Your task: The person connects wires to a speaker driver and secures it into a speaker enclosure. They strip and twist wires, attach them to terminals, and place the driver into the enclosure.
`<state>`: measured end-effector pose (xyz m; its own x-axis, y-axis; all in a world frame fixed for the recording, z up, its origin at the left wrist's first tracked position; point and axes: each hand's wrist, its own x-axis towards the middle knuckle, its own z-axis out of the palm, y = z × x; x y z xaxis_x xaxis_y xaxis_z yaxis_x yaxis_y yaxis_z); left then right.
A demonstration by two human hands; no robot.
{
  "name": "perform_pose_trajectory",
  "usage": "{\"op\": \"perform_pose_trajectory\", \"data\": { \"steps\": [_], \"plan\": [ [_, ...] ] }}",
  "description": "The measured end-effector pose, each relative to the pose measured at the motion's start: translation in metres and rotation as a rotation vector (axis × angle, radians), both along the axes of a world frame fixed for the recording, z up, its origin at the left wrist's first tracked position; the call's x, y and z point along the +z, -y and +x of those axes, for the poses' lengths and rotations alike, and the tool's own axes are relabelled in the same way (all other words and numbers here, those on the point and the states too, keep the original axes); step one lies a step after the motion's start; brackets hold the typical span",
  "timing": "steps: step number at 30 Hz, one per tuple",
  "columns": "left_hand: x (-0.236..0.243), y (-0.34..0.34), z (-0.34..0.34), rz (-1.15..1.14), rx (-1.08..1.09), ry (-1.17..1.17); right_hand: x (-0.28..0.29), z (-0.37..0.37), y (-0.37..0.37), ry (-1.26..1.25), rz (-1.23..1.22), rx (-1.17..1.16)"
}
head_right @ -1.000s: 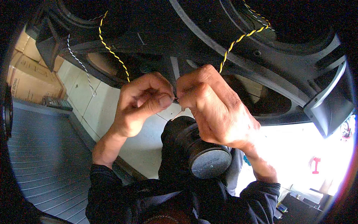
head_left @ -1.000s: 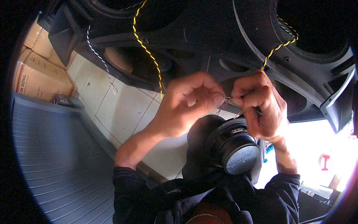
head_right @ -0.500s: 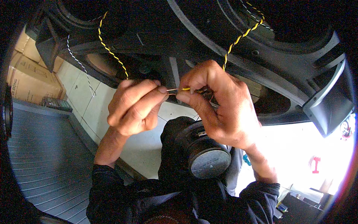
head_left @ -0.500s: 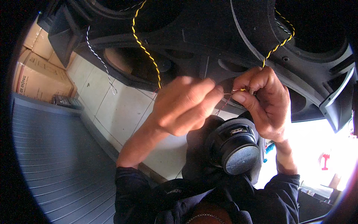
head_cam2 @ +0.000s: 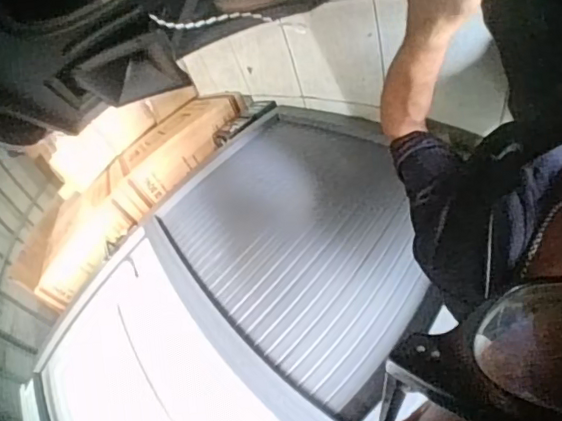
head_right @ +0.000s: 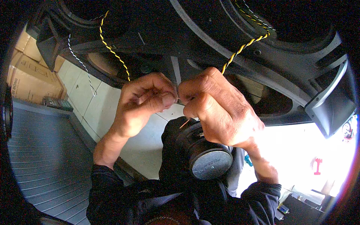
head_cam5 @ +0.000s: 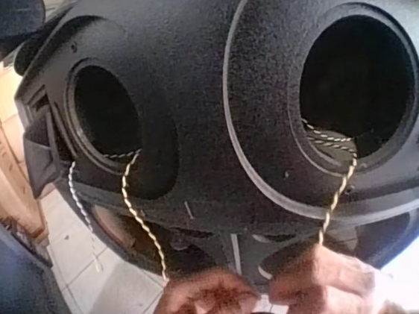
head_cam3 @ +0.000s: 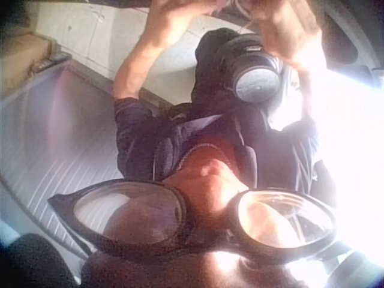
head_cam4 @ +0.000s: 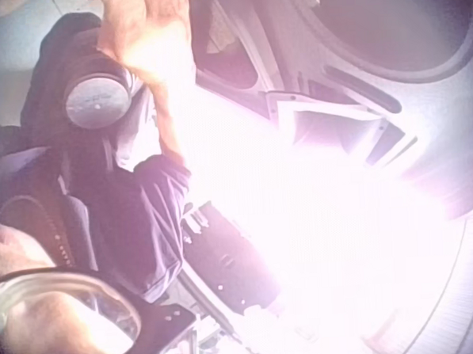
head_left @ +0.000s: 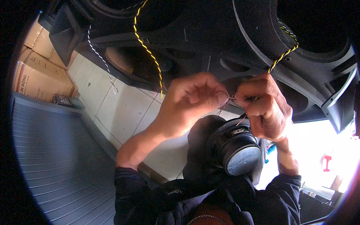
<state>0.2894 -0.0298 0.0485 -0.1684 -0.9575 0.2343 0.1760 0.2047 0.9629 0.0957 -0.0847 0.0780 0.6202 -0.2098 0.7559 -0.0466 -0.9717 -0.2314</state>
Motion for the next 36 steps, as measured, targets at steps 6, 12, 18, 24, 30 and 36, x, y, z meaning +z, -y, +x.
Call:
{"op": "perform_pose_trajectory", "data": {
  "steps": [6,12,18,24,30,36],
  "plan": [
    [0.001,0.005,-0.002,-0.796,0.435,0.520,0.001,0.002,-0.009,0.032,0.213,-0.102],
    [-0.005,0.005,0.001,-1.126,0.609,0.716,0.001,0.005,-0.013,0.119,0.519,-0.122],
    [-0.012,0.009,0.006,-1.250,0.600,0.816,0.027,-0.009,-0.019,-0.081,0.774,-0.222],
    [-0.058,-0.011,0.002,-0.456,0.303,0.471,0.012,-0.048,-0.013,-0.243,0.601,-0.124],
    [-0.071,-0.034,-0.027,-0.268,0.108,0.469,-0.004,-0.063,-0.013,-0.499,0.527,-0.097],
    [-0.079,-0.040,-0.029,-0.256,0.128,0.427,-0.012,-0.068,-0.010,-0.501,0.492,-0.161]
  ]
}}
